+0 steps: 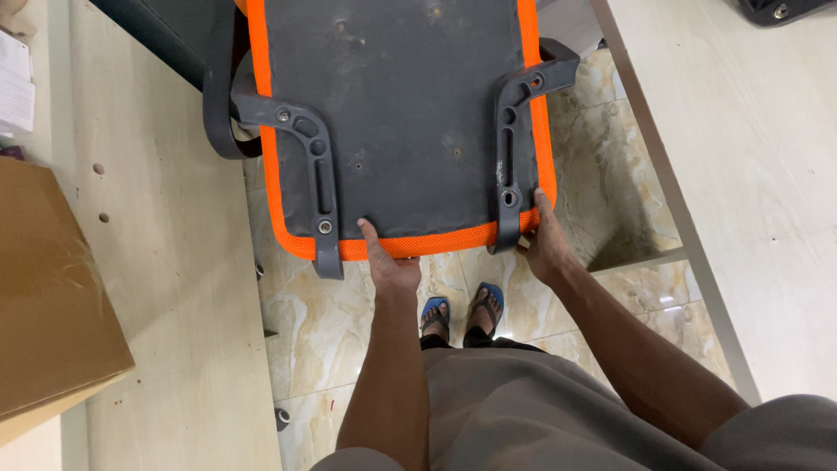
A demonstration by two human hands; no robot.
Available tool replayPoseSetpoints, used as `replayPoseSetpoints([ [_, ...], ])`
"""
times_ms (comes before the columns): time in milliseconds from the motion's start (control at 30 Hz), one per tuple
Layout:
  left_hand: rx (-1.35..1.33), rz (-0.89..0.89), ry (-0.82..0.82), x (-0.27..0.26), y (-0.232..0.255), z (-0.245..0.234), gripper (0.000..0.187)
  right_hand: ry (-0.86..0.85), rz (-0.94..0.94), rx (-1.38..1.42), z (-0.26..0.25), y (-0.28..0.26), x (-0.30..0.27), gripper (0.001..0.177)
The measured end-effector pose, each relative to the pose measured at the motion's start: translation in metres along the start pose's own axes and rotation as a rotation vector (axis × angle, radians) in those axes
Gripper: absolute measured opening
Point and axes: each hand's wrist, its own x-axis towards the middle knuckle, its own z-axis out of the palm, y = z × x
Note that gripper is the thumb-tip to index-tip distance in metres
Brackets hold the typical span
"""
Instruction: The person attaches a black plastic bracket to the underside of an orange office chair seat using a screwdriver and screws. They then position and secure a second bracket on the opposite side, aligning holes and tightening fasteners to complete the assembly.
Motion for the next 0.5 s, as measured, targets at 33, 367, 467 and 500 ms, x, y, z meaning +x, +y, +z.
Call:
replayPoseSetpoints([
  [33,0.006,0.0,0.003,0.0,-0.001,-0.001,0.085,0.008,0.008,0.003,-0.001,0.001,0.001,0.092],
  [367,0.088,-0.054,0.081,-0.003,0.002,-0.007,0.078,0.01,-0.007,0.02,-0.002,0.004,-0.001,0.091],
  [467,0.161,-0.083,0.138,-0.002,-0.001,-0.01,0.081,0.008,-0.001,0.021,-0.003,0.005,-0.002,0.089],
  [500,0.162,-0.085,0.129,0.0,-0.002,-0.012,0.082,0.005,0.003,0.025,-0.003,0.005,-0.003,0.089],
])
